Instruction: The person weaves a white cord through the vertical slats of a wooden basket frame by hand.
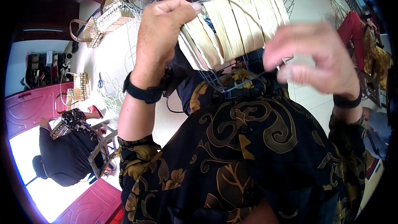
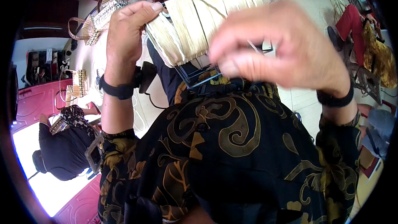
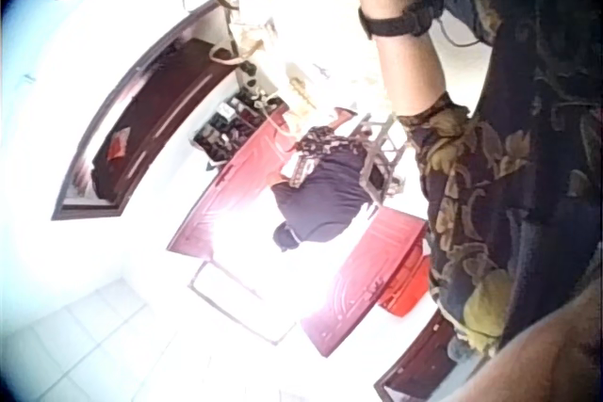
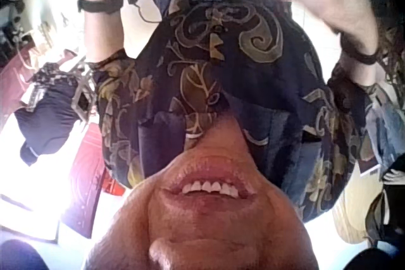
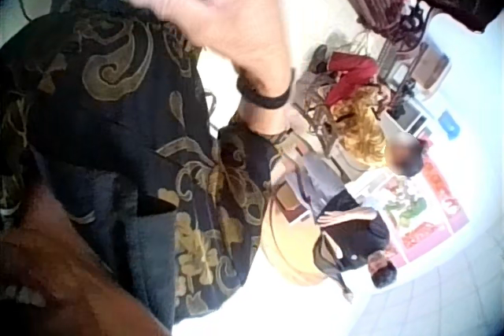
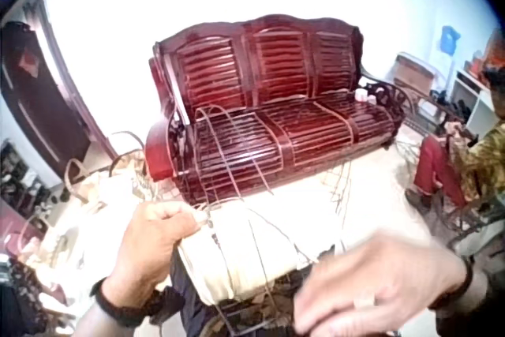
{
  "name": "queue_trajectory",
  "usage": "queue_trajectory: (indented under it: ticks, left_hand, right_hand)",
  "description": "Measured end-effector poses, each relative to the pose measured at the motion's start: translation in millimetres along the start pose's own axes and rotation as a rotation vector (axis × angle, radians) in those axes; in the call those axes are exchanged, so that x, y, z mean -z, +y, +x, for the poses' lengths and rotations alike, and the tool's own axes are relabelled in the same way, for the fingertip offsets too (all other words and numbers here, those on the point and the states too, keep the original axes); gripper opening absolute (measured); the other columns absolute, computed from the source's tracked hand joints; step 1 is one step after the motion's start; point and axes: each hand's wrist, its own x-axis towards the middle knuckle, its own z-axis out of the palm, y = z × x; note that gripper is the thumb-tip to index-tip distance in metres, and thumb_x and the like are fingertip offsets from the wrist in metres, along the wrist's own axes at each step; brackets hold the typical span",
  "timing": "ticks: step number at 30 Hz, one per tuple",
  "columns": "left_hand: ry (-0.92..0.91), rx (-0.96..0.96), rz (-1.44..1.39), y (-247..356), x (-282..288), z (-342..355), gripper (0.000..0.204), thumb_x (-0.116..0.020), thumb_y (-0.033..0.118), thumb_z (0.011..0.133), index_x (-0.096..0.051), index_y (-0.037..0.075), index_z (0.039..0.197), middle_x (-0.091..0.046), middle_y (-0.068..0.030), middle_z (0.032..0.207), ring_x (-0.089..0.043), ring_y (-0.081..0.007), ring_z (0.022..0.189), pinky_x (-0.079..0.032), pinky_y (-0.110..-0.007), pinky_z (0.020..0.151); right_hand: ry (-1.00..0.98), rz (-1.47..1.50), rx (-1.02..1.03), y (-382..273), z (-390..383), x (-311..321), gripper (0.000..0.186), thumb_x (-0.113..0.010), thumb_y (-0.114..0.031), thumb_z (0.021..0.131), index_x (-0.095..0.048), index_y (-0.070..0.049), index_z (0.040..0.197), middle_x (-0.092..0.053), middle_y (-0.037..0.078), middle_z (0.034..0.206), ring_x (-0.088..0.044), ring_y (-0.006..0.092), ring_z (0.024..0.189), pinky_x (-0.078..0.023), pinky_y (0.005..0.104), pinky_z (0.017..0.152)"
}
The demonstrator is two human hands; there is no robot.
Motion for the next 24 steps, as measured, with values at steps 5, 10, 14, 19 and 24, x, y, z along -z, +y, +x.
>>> queue_trajectory:
  ticks: [5, 10, 14, 19, 24]
  left_hand:
    - [-0.032, 0.005, -0.108, 0.6, 1.4, 21.1, 0.015, -0.067, 0.008, 0.093, -0.074, -0.004, 0.088, -0.072, -0.0086, 0.077, -0.067, -0.0108, 0.065, -0.054, -0.023, 0.062]
    - [-0.037, 0.053, -0.147, 1.7, 0.9, 24.5, 0.014, -0.067, 0.006, 0.092, -0.073, -0.004, 0.085, -0.071, -0.0079, 0.076, -0.066, -0.011, 0.066, -0.053, -0.024, 0.063]
    - [-0.023, 0.086, -0.16, 9.3, -7.6, 14.1, 0.013, -0.066, 0.004, 0.092, -0.071, -0.003, 0.082, -0.07, -0.0068, 0.076, -0.064, -0.0106, 0.066, -0.051, -0.023, 0.064]
    - [-0.076, 0.154, -0.17, 11.4, -3.3, 6.2, 0.013, -0.067, 0.005, 0.092, -0.071, -0.004, 0.085, -0.07, -0.0062, 0.077, -0.065, -0.0098, 0.067, -0.052, -0.023, 0.063]
    - [-0.141, 0.224, -0.144, 15.9, -6.3, 6.0, 0.015, -0.066, 0.009, 0.093, -0.071, -0.003, 0.086, -0.07, -0.0048, 0.078, -0.063, -0.0083, 0.067, -0.05, -0.022, 0.062]
  right_hand:
    - [-0.134, 0.212, -0.338, 1.0, -55.4, -37.1, 0.021, -0.07, -0.02, 0.091, -0.074, -0.006, 0.105, -0.073, 0.01, 0.102, -0.071, 0.0257, 0.089, -0.057, 0.0363, 0.08]
    - [0.061, -0.109, -0.253, 44.3, -59.0, -83.5, 0.055, -0.053, -0.021, 0.1, -0.039, -0.003, 0.15, -0.047, 0.025, 0.146, -0.049, 0.0402, 0.133, -0.041, 0.0505, 0.113]
    - [0.166, -0.119, -0.3, 61.4, -29.4, -107.0, 0.055, -0.059, -0.008, 0.095, -0.037, 0.005, 0.144, -0.047, 0.032, 0.136, -0.05, 0.0474, 0.124, -0.044, 0.0508, 0.106]
    - [0.205, 0.054, -0.261, 110.6, -15.2, -132.3, 0.05, -0.063, -0.012, 0.096, -0.046, -0.002, 0.141, -0.055, 0.022, 0.13, -0.055, 0.0367, 0.121, -0.045, 0.0425, 0.103]
    - [0.063, 0.337, -0.217, 130.8, -12.7, -139.3, 0.047, -0.06, -0.013, 0.102, -0.046, -0.007, 0.146, -0.052, 0.009, 0.145, -0.053, 0.021, 0.13, -0.044, 0.0353, 0.109]
